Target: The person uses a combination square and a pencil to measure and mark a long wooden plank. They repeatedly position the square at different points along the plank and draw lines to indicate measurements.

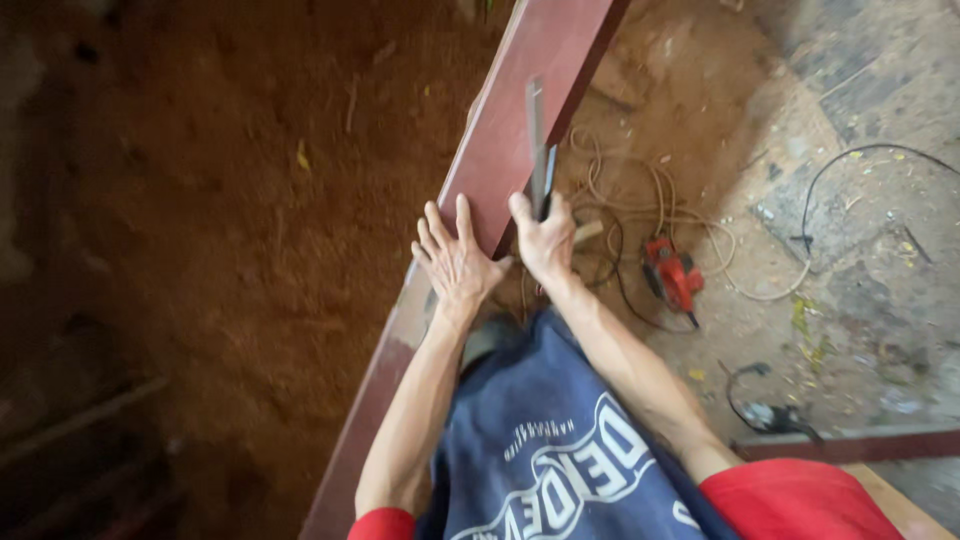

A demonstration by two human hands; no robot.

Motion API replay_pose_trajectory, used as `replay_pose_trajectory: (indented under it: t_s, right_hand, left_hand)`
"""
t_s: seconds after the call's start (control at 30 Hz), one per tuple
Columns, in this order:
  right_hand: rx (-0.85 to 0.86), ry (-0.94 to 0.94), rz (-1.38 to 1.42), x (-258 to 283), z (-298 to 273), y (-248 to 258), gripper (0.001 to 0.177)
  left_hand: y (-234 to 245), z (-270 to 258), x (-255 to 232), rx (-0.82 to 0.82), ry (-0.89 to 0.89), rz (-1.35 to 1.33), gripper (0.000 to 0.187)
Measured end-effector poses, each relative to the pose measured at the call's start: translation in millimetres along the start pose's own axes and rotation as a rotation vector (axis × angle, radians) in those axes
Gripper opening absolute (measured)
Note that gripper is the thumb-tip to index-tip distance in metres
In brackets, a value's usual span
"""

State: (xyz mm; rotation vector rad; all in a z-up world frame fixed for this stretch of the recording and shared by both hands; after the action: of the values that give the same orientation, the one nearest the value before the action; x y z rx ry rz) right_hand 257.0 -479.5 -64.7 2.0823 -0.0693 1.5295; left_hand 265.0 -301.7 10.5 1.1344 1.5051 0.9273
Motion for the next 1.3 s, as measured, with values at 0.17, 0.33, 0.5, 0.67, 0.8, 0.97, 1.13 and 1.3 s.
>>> replay_pose_trajectory:
  t_s: [0.17, 0.33, 0.5, 0.67, 0.8, 0.97, 1.13, 1.3]
  right_hand:
    - [-0.032, -0.032, -0.049, -4, 8, -8, 0.051]
    - [-0.086, -0.032, -0.04, -20, 4, -15, 0.066]
    - [-0.038, -0.079, -0.031, -28, 7, -24, 0.052]
    - [-0.023, -0.085, -0.042, -32, 7, -21, 0.038]
    - [0.045, -0.015, -0.047, -32, 10, -20, 0.041]
    - [0.219, 0.065, 0.007, -34, 19, -15, 0.037]
    - [0.337, -0.04, 0.101, -54, 43, 7, 0.037]
    - [0.18, -0.15, 0.248, -70, 87, 58, 0.046]
  left_hand:
    - [-9, 8, -17, -0.033, 0.058, 0.088, 0.11]
    - [-20, 9, -16, -0.054, 0.102, 0.19, 0.097]
    - [-32, 11, -16, -0.049, 0.116, 0.173, 0.091]
    - [-40, 6, -24, -0.053, 0.098, 0.196, 0.091]
    - [-35, 2, -25, -0.056, 0.112, 0.178, 0.089]
    - [-25, -3, -31, -0.022, 0.135, 0.192, 0.101]
    - [-23, -5, -34, 0.007, 0.17, 0.171, 0.114]
    - [-21, -10, -38, -0.031, 0.19, 0.164, 0.117]
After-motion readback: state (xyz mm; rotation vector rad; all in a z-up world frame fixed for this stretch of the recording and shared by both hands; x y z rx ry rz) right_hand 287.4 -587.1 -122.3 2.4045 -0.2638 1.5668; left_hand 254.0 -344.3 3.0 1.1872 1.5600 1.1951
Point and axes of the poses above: each hand's wrist, its own z-axis towards the middle knuckle, its own y-axis out of the back of the hand, x = y × z, the point moved 9 cm from there along z, towards the middle knuckle, and after that the axes turned 4 degrees about x, right-handed, at the moved point
